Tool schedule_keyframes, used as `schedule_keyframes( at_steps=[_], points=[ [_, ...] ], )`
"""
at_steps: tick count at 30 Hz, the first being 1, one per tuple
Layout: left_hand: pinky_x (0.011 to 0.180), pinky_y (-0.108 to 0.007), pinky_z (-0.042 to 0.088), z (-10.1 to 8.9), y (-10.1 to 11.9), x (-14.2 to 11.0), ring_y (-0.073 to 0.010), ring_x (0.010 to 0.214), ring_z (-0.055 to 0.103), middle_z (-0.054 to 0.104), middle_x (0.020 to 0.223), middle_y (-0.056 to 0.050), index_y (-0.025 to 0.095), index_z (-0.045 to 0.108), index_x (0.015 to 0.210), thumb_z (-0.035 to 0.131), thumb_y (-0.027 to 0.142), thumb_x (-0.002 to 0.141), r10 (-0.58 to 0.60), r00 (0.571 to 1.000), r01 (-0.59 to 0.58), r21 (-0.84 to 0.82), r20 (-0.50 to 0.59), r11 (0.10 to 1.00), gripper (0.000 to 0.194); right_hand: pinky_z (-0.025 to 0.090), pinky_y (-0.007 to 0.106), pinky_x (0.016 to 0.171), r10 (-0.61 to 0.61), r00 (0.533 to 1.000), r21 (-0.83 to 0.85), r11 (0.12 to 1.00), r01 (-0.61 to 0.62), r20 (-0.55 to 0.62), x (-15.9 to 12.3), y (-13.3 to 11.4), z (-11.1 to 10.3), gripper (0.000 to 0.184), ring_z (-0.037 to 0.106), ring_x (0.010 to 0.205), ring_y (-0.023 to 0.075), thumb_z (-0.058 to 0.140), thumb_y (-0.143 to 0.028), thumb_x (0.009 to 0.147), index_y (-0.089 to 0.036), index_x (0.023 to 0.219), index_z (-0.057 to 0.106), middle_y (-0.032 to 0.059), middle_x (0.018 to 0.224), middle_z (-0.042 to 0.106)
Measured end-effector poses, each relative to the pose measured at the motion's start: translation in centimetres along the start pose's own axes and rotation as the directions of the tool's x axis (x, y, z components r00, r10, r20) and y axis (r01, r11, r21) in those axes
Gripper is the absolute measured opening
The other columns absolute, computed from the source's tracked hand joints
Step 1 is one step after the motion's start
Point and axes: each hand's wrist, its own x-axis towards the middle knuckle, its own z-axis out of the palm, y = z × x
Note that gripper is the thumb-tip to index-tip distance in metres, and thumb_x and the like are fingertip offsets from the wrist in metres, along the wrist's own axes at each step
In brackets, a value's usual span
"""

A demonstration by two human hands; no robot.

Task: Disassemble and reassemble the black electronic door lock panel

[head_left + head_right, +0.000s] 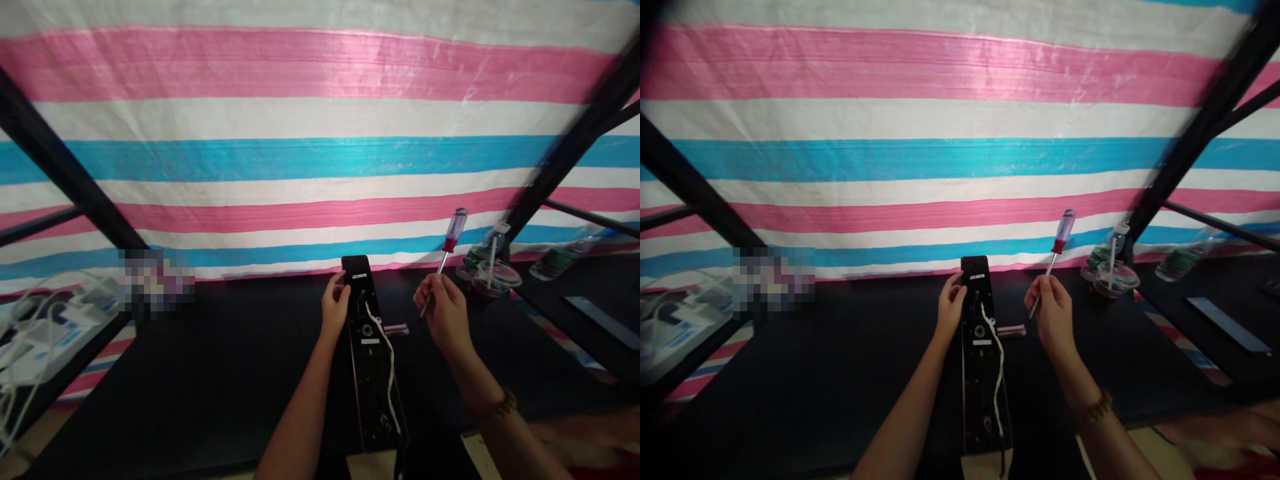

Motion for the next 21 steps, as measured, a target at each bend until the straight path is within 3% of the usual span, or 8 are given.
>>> schedule_keyframes(
  at_steps=[4,9,15,21],
  points=[
    [0.064,-0.023,0.046,-0.1,0.2,-0.1,-0.0126,0.068,0.058,0.062,0.075,0.001,0.02,0.06,0.125,0.063,0.03,0.083,0.006,1.0,-0.006,0.021,0.001,1.0,0.043,0.043,0.023,0.057,-0.149,0.961,-0.233,0.951,0.204,0.234,-1.1,-0.9,3.1,0.026,0.051,0.061,0.0108,0.058,-0.041,0.093,-0.019,0.078,0.06,-0.0015,0.07,0.053],
    [0.063,-0.023,0.046,0.0,0.2,0.0,-0.0128,0.067,0.058,0.062,0.076,0.001,0.02,0.06,0.126,0.062,0.03,0.084,0.006,1.0,-0.006,0.017,0.011,1.0,0.043,0.046,0.026,0.06,-0.203,0.848,-0.362,0.837,0.409,0.489,-4.3,-0.3,3.5,0.022,0.057,0.068,0.0134,0.053,-0.029,0.095,-0.019,0.078,0.062,0.0036,0.083,0.061],
    [0.063,-0.023,0.045,0.2,0.2,0.0,-0.0126,0.067,0.058,0.062,0.078,0.0,0.02,0.06,0.125,0.061,0.03,0.084,0.004,1.0,-0.005,0.023,0.013,1.0,0.043,0.051,0.029,0.073,-0.279,0.803,-0.421,0.735,0.532,0.527,-5.5,0.0,1.6,0.018,0.064,0.082,0.0177,0.052,-0.021,0.095,-0.02,0.081,0.063,0.0061,0.085,0.065],
    [0.06,-0.022,0.045,0.3,0.1,0.0,-0.0119,0.065,0.057,0.061,0.075,0.001,0.021,0.061,0.125,0.062,0.031,0.084,0.0,1.0,0.0,0.027,0.003,1.0,0.043,0.051,0.027,0.075,-0.207,0.812,-0.429,0.763,0.483,0.546,-7.2,-0.3,-0.7,0.018,0.064,0.084,0.0169,0.053,-0.02,0.096,-0.02,0.08,0.061,0.0051,0.085,0.066]
  ],
)
